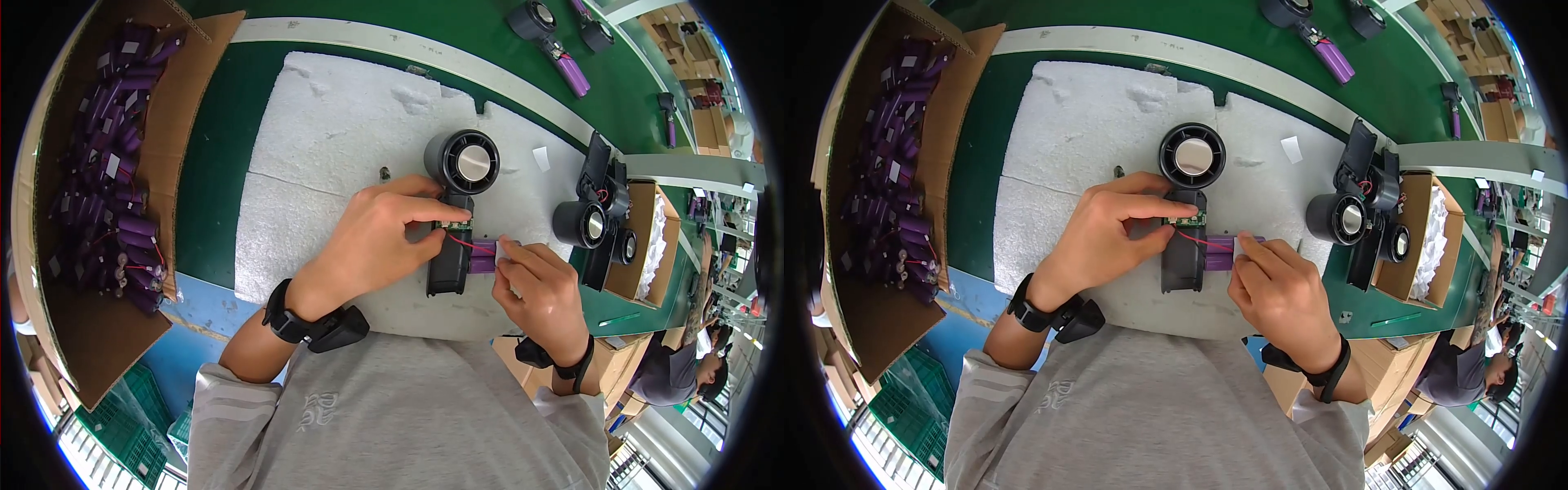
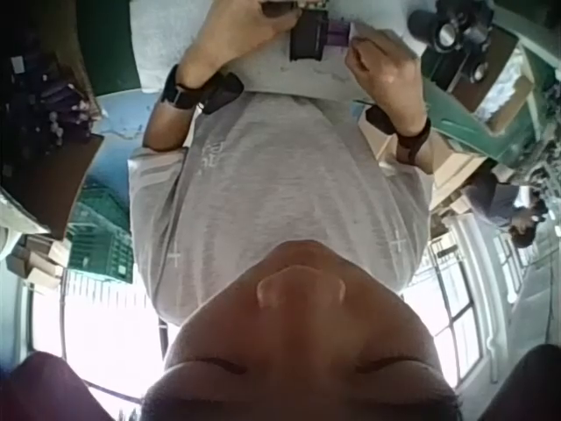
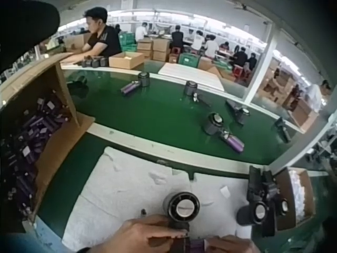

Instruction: The person assembles handheld fans by connecting a battery pack to a circuit board and fitting the batteries into the handle. They repeat this process for multiple fans, setting each assembled unit on the table.

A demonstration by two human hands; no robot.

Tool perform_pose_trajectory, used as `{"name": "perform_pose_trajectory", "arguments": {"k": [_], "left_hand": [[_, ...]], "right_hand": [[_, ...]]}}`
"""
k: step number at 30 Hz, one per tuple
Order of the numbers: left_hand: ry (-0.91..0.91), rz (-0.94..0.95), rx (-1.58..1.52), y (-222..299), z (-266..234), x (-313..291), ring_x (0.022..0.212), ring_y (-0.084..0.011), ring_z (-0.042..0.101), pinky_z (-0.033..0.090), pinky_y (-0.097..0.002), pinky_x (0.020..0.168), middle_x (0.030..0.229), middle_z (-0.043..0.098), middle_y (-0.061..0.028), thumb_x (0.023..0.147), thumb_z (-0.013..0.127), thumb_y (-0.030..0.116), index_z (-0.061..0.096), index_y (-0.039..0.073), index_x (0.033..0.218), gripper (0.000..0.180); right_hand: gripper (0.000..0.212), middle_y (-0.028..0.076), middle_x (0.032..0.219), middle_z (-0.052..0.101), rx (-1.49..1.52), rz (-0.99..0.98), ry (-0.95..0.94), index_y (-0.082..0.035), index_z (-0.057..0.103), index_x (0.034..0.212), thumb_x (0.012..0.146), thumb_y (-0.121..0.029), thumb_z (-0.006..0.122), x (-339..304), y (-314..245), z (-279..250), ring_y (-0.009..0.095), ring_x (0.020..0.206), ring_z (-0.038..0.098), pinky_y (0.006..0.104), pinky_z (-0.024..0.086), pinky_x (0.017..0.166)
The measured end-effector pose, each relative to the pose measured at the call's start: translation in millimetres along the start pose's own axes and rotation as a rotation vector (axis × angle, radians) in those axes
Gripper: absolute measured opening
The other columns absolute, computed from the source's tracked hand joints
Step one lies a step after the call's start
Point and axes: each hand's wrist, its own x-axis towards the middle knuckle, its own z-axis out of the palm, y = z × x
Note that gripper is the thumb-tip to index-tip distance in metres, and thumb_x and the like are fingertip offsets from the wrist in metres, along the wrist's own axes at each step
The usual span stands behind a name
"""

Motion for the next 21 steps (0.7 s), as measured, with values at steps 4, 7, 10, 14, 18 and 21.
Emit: {"name": "perform_pose_trajectory", "arguments": {"k": [4,7,10,14,18,21], "left_hand": [[-0.002,0.001,0.002,-1,0,-1,0.089,-0.0250,0.069,0.056,-0.0288,0.072,0.107,0.066,-0.0153,0.073,0.069,-0.004,0.075,0.013,0.105,0.036],[-0.005,0.003,0.007,-1,0,0,0.090,-0.0252,0.069,0.056,-0.0290,0.073,0.108,0.066,-0.0153,0.074,0.069,-0.004,0.075,0.013,0.105,0.036],[-0.015,-0.011,0.011,0,-1,0,0.090,-0.0254,0.069,0.056,-0.0291,0.072,0.108,0.066,-0.0153,0.074,0.069,-0.003,0.075,0.013,0.105,0.036],[-0.004,-0.001,0.000,-2,0,0,0.089,-0.0256,0.069,0.056,-0.0289,0.072,0.108,0.066,-0.0152,0.074,0.069,-0.003,0.075,0.013,0.105,0.036],[0.000,0.011,0.020,-2,1,0,0.089,-0.0259,0.069,0.056,-0.0289,0.072,0.107,0.066,-0.0153,0.074,0.069,-0.004,0.075,0.013,0.104,0.035],[0.006,0.015,0.024,0,0,0,0.089,-0.0259,0.069,0.056,-0.0289,0.071,0.107,0.066,-0.0152,0.073,0.069,-0.004,0.075,0.013,0.103,0.035]], "right_hand": [[0.015,0.016,0.099,0.070,0.057,0.077,0.005,0.005,0.066,0.080,0.067,0.008,0.073,-3,8,1,0.028,0.076,0.067,0.0339,0.055,0.063],[0.015,0.016,0.100,0.071,0.107,0.116,-0.005,0.005,0.066,0.080,0.067,0.007,0.073,-4,9,-3,0.028,0.076,0.067,0.0339,0.055,0.065],[0.015,0.016,0.100,0.071,0.160,0.126,-0.022,0.005,0.066,0.081,0.068,0.006,0.074,-3,8,-6,0.029,0.077,0.067,0.0343,0.055,0.066],[0.014,0.016,0.102,0.070,0.126,0.097,-0.024,0.004,0.067,0.081,0.069,0.005,0.074,-4,6,-6,0.030,0.078,0.067,0.0355,0.054,0.067],[0.017,0.015,0.105,0.067,0.068,0.089,-0.052,0.003,0.062,0.083,0.070,0.006,0.073,-2,-1,-5,0.030,0.079,0.066,0.0355,0.053,0.067],[0.021,0.015,0.107,0.060,0.011,0.116,-0.045,0.002,0.056,0.087,0.071,0.008,0.068,-1,-8,2,0.029,0.079,0.064,0.0357,0.053,0.068]]}}
